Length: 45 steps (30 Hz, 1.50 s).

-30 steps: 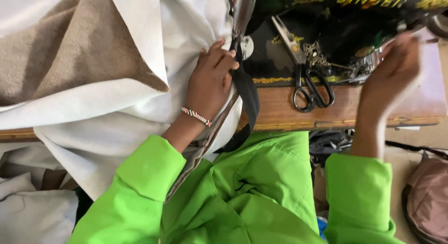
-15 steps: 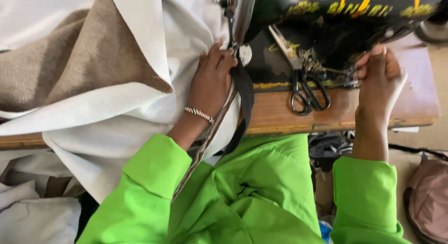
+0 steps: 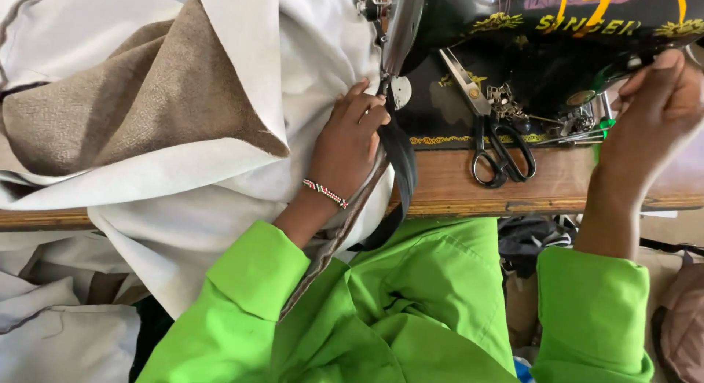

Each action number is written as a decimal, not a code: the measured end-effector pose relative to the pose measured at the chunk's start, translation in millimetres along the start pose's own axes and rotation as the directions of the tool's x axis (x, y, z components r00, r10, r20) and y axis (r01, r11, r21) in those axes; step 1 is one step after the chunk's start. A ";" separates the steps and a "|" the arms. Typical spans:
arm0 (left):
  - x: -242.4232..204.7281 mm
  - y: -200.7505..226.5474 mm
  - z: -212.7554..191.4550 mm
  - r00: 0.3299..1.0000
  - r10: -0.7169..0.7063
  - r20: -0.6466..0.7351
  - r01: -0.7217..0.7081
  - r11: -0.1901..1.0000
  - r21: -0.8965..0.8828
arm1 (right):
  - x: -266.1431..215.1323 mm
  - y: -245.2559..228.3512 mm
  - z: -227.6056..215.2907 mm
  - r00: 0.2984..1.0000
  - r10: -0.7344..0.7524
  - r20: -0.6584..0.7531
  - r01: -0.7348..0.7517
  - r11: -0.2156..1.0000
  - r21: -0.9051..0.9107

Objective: Trimming excess zipper material with scissors and manually adjusting the zipper slider to finish the attachment to the fabric.

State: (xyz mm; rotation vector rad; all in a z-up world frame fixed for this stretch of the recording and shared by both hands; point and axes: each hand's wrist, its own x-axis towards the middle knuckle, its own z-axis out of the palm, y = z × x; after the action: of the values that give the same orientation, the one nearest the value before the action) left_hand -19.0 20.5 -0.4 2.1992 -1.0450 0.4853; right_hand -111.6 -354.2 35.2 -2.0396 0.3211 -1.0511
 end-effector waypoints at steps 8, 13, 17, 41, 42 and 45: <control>-4.1 2.6 4.5 0.998 0.013 0.053 -0.019 0.994 0.109 | -33.1 -4.7 5.9 1.000 0.006 -0.005 -0.007 0.972 -0.235; 0.6 -4.8 5.2 0.999 -0.005 0.054 -0.002 0.993 0.119 | -53.5 -32.1 -0.6 0.988 0.146 0.055 -0.135 0.978 -0.161; 4.2 -16.0 2.3 0.998 0.028 0.056 -0.033 0.995 0.093 | -93.5 -22.4 5.7 0.996 0.015 0.082 0.006 0.968 -0.252; 25.0 -76.2 10.3 0.987 0.089 0.133 -0.130 0.927 0.350 | -170.4 -98.8 -39.2 0.556 0.528 0.642 -0.812 0.508 0.286; 26.6 -73.0 2.6 0.986 0.130 0.107 -0.155 0.948 0.278 | -181.0 -90.1 -46.9 0.461 0.431 0.776 -0.880 0.333 0.339; 25.4 -74.8 -12.4 0.983 0.163 0.084 -0.177 0.960 0.215 | -221.2 -90.9 -48.7 0.525 0.224 0.821 -0.850 0.085 0.520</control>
State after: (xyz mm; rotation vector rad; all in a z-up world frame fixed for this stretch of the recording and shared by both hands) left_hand 54.9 50.6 -6.5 2.3430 -1.2765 0.6379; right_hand -298.5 -202.8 -6.0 -0.8153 0.1292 0.0748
